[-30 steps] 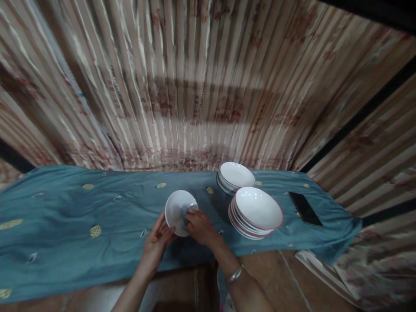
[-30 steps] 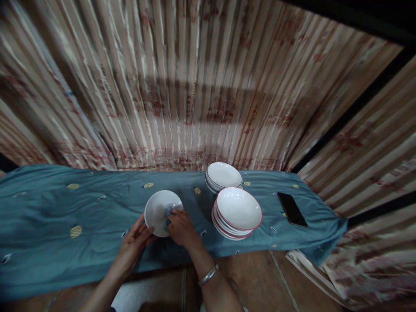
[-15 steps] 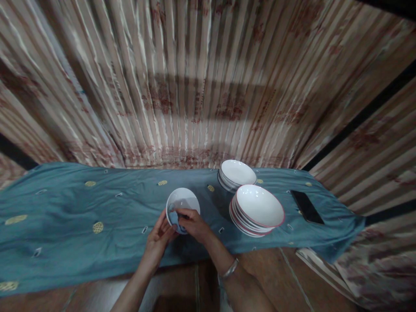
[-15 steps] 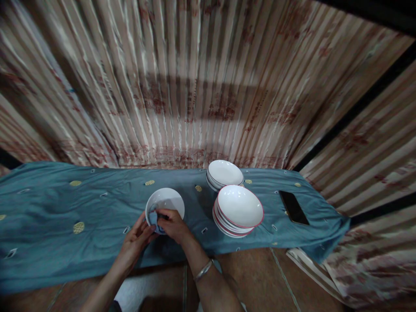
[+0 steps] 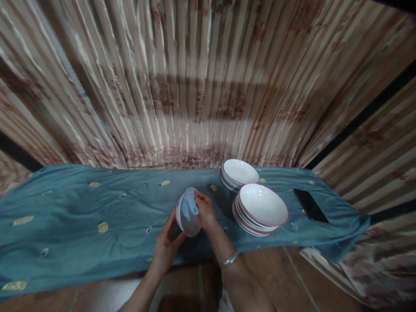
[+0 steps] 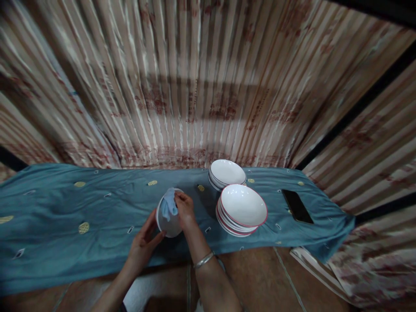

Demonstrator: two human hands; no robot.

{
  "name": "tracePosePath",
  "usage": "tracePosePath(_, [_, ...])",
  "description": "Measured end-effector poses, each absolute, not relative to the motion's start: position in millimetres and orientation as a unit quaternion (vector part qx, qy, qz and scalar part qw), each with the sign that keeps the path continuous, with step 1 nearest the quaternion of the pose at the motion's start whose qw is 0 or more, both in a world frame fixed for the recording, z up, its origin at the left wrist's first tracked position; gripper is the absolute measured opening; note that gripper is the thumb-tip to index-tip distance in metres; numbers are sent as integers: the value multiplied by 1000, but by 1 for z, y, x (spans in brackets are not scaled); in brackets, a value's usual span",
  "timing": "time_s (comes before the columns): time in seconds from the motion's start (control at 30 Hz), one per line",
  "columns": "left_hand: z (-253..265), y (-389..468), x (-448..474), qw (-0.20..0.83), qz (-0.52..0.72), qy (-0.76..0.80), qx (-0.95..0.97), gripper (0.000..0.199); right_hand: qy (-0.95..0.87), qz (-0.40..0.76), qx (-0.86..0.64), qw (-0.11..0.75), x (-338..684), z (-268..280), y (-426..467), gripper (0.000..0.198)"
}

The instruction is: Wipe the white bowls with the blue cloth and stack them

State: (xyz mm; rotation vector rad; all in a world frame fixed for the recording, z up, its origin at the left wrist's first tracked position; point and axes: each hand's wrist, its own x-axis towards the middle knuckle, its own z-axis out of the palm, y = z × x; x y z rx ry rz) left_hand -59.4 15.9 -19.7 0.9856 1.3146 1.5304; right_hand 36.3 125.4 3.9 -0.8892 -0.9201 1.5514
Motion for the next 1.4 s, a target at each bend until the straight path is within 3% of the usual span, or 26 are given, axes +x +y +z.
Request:
tracePosePath(0.17, [-19,13,-56,415,615,537,402,73,-433,609,-385,541,37,17,114,23])
tracePosePath(0.4, [-8,12,-57,468,635,541,290,68,-588,579,-380,418,39,18,96,20])
tracePosePath(0.67, [-7,7,-63,526,635,522,221,80,-646,588,-345,342,48,2,90,28])
tracePosePath(1.07, [8,0,-63,571,647,477,168,60,-726,575,-284,246,70,3,85,23])
tracePosePath(1.23, [5,1,-63,554,632,515,170,64,-795,505,-265,205,79,-2,88,23])
tracePosePath(1.4, [1,3,-64,548,629,520,187,61,-869,357,-299,168,90,-1,90,25])
